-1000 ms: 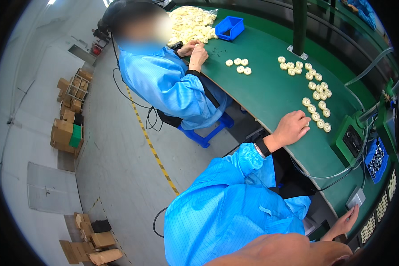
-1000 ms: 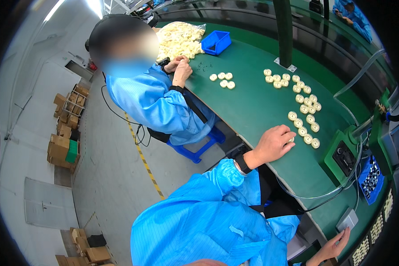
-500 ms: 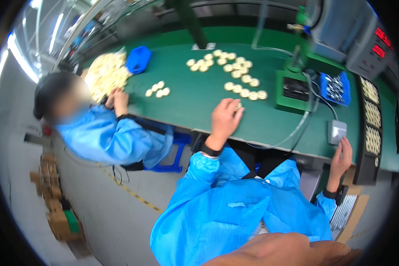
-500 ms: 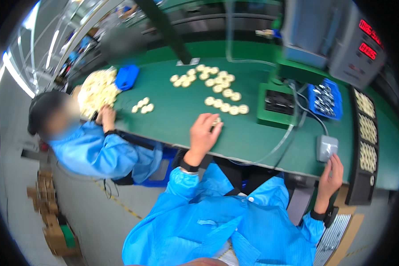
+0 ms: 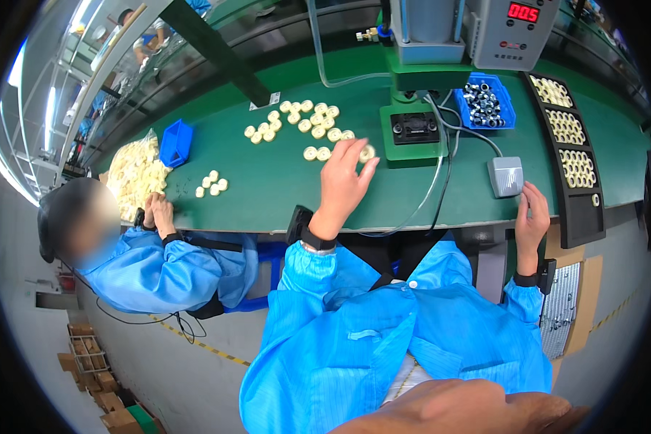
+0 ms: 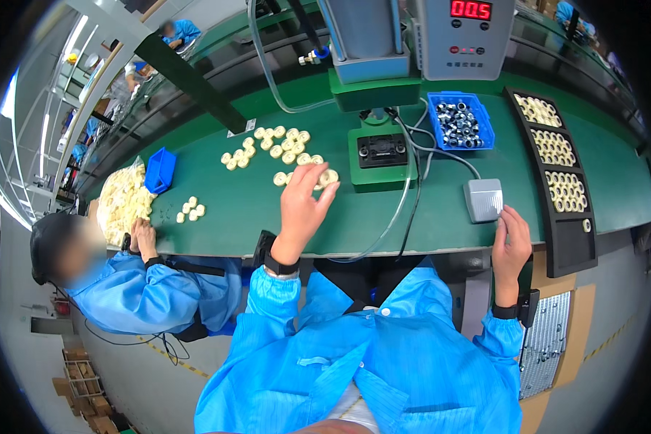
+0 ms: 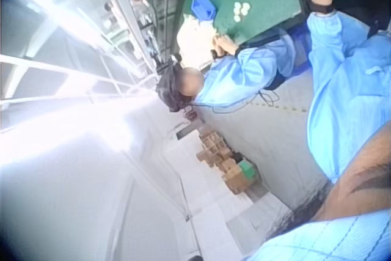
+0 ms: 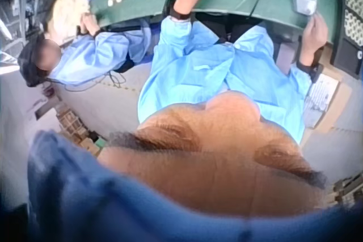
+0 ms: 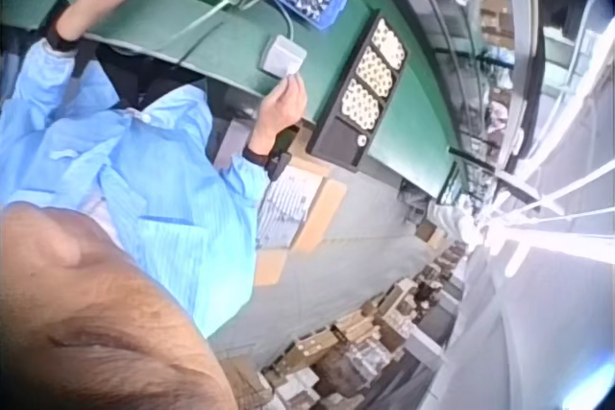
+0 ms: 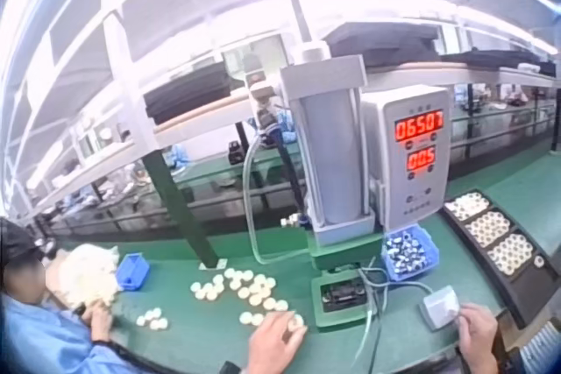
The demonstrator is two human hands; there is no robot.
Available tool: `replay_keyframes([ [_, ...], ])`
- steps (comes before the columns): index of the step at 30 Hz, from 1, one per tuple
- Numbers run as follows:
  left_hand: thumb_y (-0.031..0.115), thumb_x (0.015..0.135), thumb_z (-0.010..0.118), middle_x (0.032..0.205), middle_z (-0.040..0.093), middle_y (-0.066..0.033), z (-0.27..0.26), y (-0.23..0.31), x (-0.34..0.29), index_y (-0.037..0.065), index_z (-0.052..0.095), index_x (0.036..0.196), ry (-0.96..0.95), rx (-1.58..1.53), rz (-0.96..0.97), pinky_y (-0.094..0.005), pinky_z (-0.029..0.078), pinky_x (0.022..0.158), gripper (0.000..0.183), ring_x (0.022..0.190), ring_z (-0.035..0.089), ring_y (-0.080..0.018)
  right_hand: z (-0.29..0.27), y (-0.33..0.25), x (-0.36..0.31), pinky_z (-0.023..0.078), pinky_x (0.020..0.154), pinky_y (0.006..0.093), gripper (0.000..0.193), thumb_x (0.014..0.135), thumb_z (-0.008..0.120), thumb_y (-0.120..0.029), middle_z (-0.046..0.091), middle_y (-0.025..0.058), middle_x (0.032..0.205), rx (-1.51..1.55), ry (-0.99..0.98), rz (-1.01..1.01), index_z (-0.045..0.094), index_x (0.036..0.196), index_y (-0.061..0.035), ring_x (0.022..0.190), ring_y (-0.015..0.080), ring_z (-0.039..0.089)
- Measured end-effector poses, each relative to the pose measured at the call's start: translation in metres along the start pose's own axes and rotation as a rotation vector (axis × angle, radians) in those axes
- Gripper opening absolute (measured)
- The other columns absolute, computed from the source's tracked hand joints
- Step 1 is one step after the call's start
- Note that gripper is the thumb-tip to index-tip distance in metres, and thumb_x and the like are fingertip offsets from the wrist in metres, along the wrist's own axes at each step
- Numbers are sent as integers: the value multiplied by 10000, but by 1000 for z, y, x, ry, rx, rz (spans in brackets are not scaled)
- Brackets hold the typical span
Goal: Assembling small plastic rings and metal inserts using a press machine.
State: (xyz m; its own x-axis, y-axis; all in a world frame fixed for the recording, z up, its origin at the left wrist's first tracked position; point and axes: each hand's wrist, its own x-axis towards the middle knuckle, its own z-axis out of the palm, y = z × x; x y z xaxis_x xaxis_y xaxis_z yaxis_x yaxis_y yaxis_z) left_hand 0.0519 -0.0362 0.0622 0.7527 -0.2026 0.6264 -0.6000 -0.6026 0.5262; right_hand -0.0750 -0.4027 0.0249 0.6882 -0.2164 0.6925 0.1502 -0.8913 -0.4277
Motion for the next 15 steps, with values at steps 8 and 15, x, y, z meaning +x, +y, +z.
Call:
replay_keyframes([
  [8,114,737,771,1003,654,-126,65,11,56,34,672,1050,-98,-106,91,-409,513,764,338,893,619,-336,-3,-6,-2,517,837,366,158,862,616,32,685,158,1074,28,7,16,665,1011,19,970,306,657],
  [15,124,724,771,979,689,-97,81,6,65,64,699,1016,-139,-61,123,-394,475,815,307,895,607,-320,-12,5,-7,518,836,368,158,857,619,30,689,163,1063,2,22,75,669,1007,17,966,311,662],
])
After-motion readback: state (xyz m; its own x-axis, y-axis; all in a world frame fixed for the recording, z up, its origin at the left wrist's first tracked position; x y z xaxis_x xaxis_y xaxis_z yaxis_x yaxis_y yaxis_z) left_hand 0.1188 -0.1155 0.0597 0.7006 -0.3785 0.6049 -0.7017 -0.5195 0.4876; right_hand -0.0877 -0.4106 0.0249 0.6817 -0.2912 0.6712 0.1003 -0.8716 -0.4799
